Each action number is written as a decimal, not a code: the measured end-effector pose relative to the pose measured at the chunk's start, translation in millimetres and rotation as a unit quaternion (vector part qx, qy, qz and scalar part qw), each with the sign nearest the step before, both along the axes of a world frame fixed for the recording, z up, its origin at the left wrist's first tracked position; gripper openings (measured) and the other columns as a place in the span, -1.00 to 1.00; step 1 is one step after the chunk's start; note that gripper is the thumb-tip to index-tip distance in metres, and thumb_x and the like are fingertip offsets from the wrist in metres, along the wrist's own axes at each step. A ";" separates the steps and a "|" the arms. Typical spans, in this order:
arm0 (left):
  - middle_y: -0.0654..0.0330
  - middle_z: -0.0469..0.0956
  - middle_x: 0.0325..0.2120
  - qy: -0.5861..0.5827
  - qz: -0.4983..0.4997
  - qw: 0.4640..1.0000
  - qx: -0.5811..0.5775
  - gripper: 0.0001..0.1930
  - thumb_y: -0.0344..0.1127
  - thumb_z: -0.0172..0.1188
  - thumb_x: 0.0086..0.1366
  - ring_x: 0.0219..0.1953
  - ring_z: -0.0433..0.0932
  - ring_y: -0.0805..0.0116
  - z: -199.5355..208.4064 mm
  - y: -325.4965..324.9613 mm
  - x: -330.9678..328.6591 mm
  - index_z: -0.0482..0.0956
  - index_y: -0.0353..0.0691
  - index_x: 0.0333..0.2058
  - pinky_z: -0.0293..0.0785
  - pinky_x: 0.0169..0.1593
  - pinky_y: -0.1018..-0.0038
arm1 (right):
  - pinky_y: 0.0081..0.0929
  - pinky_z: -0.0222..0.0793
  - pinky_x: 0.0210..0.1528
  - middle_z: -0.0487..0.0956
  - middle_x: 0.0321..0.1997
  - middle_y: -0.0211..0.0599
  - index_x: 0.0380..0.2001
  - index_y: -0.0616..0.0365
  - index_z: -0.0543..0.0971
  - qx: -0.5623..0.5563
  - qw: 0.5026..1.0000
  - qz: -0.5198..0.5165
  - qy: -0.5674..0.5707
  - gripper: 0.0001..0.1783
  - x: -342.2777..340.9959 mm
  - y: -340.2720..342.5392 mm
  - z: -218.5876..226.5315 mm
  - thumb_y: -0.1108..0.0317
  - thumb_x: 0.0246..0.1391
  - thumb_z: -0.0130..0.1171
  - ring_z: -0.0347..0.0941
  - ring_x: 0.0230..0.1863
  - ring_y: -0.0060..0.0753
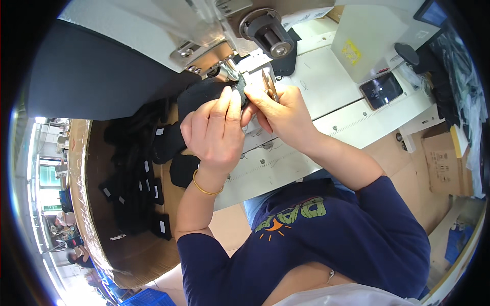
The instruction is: Using an industrial sewing machine to stitch black shoe components.
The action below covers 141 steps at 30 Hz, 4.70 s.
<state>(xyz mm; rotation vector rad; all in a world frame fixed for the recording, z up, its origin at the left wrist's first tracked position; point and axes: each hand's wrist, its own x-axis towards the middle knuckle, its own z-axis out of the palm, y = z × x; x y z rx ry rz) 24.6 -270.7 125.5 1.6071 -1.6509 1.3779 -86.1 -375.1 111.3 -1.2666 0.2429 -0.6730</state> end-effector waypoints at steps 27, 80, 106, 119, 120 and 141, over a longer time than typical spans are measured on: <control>-0.03 0.52 -0.23 0.060 -0.009 0.995 0.084 -0.73 -0.54 0.21 0.05 -0.22 0.54 0.08 7.0 4.3 -23.8 0.54 -0.46 -0.22 0.53 -0.19 0.32 | -0.68 0.08 -0.63 0.46 -0.70 -0.50 -0.60 0.21 0.53 0.006 1.000 -0.003 0.014 -0.64 -7.2 -8.5 3.4 0.29 0.26 0.10 0.24 -0.64 -0.79; 0.17 0.59 -0.17 0.814 -0.205 0.474 0.267 -0.61 -0.33 0.25 0.27 -0.16 0.56 0.49 -17.9 47.2 36.3 0.46 -0.39 0.02 0.45 0.01 0.56 | -0.51 0.32 -0.47 0.47 -0.51 -0.30 -0.26 0.27 0.55 -0.320 0.942 -0.072 0.067 -0.75 -44.9 4.9 -62.2 0.26 0.19 0.19 0.46 -0.49 -0.35; -0.30 0.39 -0.05 0.400 0.222 0.811 0.364 -0.33 -0.31 0.24 0.12 0.02 0.43 -0.21 -78.1 64.5 51.4 0.23 -0.57 0.14 0.40 0.10 0.10 | -0.62 0.03 -0.49 0.32 -0.60 -0.63 -0.59 0.10 0.48 -0.314 0.884 -0.046 0.342 -0.47 -53.2 -151.4 30.5 -0.18 -0.01 0.29 0.16 -0.52 -0.77; 0.10 0.45 0.08 0.890 -0.359 0.276 -0.060 -0.53 -0.59 -0.01 0.25 0.14 0.44 0.23 -43.7 56.7 3.6 0.35 -0.34 0.16 0.31 0.26 0.30 | -0.51 0.32 -0.53 0.50 -0.57 -0.35 -0.34 0.26 0.57 -0.072 0.979 0.114 0.152 -0.69 -32.0 9.0 -45.8 0.18 0.25 0.17 0.37 -0.62 -0.60; 0.11 0.45 0.08 0.897 -0.363 0.243 -0.072 -0.53 -0.59 -0.01 0.25 0.14 0.44 0.21 -43.4 53.0 0.0 0.35 -0.33 0.16 0.32 0.25 0.31 | -0.51 0.31 -0.55 0.49 -0.59 -0.31 -0.36 0.27 0.56 -0.137 0.978 0.079 0.132 -0.70 -33.2 9.1 -49.7 0.20 0.24 0.18 0.36 -0.63 -0.60; 0.21 0.64 -0.15 0.839 -0.217 0.472 0.166 -0.74 -0.42 0.24 0.23 -0.10 0.57 0.45 29.3 -20.7 72.8 0.65 -0.34 -0.11 0.39 0.05 0.58 | -0.62 0.19 -0.49 0.44 -0.60 -0.54 -0.44 0.33 0.54 -0.094 0.994 0.008 0.046 -0.69 -12.2 -7.7 5.7 0.24 0.20 0.14 0.23 -0.49 -0.78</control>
